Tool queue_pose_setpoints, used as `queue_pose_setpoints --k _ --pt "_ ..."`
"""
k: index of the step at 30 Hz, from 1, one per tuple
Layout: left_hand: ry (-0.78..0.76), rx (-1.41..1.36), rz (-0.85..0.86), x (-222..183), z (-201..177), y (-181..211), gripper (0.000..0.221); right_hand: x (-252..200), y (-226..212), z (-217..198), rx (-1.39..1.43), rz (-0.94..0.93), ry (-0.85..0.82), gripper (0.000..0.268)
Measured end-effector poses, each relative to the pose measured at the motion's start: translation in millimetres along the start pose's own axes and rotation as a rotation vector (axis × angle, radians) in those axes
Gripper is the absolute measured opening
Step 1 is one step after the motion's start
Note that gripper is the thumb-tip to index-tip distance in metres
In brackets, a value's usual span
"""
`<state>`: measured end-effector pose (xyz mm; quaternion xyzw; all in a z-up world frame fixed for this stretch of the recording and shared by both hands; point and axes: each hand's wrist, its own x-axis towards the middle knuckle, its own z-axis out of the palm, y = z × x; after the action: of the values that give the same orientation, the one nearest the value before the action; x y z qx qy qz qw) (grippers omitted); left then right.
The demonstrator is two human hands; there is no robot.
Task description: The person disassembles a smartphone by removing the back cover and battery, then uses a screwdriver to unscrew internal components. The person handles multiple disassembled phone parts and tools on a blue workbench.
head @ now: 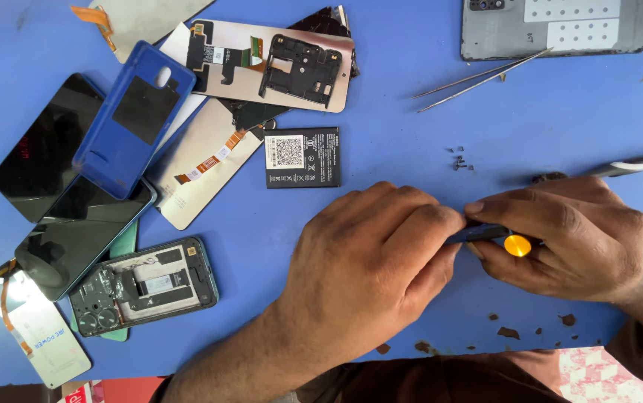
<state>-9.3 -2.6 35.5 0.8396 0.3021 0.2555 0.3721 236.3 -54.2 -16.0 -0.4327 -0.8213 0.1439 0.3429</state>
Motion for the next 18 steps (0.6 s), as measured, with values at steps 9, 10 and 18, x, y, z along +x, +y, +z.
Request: queue_pose_setpoints --k 9,10,18 --pt "0.057 0.084 0.010 0.6 4.3 -4.0 0.028 -8.1 1.4 1.3 -0.095 0.023 0.042 0.051" --pt "0.067 0.110 0.012 0.4 5.0 -4.6 0.028 -8.4 1.2 2.5 -0.132 0.051 0.030 0.052" --pt "0.101 0.134 0.028 -0.1 6.8 -1.4 0.027 -7.8 2.7 6.9 -0.046 0.057 0.027 0.050"
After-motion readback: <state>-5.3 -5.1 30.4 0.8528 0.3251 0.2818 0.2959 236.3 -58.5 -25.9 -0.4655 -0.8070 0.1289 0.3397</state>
